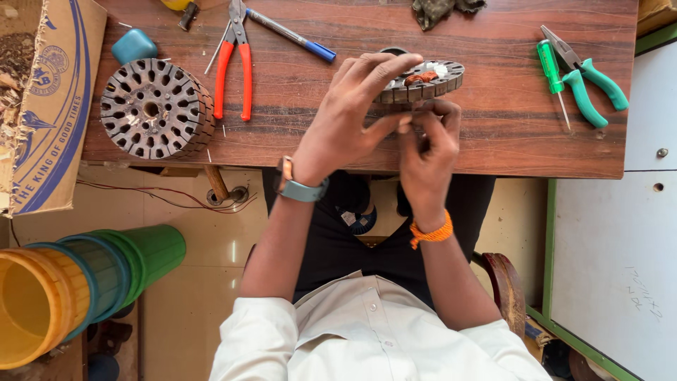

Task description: The person winds copper wire around a stator core held in a bench vise. They rotate the stator and guide the wire into slots, continuing the winding process throughout the clip.

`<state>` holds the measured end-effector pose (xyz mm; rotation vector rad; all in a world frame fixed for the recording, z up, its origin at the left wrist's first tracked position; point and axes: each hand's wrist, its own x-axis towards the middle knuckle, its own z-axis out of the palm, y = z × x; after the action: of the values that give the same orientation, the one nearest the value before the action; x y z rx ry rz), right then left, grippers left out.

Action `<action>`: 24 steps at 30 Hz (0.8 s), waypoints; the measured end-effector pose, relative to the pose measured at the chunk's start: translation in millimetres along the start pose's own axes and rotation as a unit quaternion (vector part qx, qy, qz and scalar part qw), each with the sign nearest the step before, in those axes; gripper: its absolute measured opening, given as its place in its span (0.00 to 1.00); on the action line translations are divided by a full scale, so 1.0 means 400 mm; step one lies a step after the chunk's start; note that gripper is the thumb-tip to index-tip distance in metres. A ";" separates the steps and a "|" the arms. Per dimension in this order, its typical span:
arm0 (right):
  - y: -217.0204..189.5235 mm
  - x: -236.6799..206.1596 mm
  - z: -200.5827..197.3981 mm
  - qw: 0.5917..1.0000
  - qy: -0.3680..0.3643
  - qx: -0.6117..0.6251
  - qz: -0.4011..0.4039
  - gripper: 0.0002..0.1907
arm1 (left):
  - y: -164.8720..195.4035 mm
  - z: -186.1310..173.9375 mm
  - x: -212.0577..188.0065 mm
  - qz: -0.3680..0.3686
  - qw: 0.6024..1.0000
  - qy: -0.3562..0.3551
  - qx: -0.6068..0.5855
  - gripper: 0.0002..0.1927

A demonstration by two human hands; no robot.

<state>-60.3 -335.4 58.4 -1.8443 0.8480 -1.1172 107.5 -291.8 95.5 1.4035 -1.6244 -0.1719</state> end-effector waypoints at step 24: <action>-0.059 0.122 -0.258 0.991 -0.098 -0.033 -0.087 0.11 | 0.005 0.110 -0.037 -0.026 0.987 0.156 -0.008 0.22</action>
<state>-132.4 -395.4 127.4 -2.0767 0.6281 -1.0014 73.4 -298.9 64.9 1.3853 -1.3257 0.0057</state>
